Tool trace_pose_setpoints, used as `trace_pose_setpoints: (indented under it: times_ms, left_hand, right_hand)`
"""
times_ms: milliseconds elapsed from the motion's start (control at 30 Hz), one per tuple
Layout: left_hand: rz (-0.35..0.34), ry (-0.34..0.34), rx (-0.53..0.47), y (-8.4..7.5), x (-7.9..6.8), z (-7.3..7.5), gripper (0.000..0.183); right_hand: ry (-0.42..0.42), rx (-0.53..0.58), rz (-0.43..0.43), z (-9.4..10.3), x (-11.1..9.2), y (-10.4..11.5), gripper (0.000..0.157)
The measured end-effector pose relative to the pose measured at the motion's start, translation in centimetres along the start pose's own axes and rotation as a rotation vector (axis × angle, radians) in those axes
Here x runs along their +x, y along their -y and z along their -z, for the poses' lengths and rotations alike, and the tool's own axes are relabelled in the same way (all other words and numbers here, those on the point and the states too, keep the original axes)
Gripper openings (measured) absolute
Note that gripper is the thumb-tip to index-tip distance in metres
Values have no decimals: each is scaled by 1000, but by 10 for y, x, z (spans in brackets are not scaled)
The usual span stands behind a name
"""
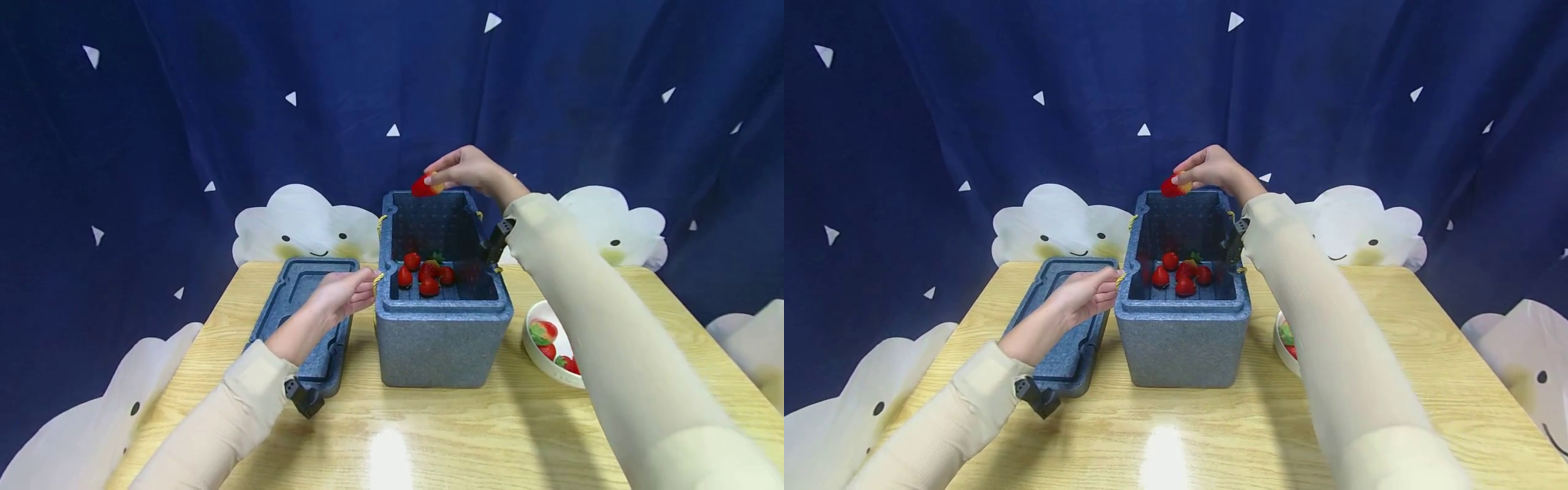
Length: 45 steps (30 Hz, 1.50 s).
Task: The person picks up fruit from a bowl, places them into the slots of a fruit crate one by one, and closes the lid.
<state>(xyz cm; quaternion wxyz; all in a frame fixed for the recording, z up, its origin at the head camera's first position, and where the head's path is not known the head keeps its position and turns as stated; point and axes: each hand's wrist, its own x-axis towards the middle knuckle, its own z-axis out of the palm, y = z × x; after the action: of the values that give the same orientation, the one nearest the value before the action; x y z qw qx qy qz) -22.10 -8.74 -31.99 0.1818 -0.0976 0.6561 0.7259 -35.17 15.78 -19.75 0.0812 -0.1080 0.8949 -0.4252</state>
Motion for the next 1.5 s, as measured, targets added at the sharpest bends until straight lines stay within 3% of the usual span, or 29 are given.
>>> trace_pose_setpoints:
  times_ms: [367,833,1133,1500]
  left_hand:
    - [-10,-3,-10,3,-1,-7,44]
    - [-16,4,-3,3,-2,-14,41]
    - [-16,17,-3,5,-5,-12,41]
    - [-14,9,19,5,-2,-16,41]
  right_hand:
    - [15,23,-62,-13,12,-17,43]
    - [19,-145,-94,-27,13,-30,29]
    - [7,-130,-127,-34,10,-35,27]
    - [43,-25,-117,-18,-4,-20,34]
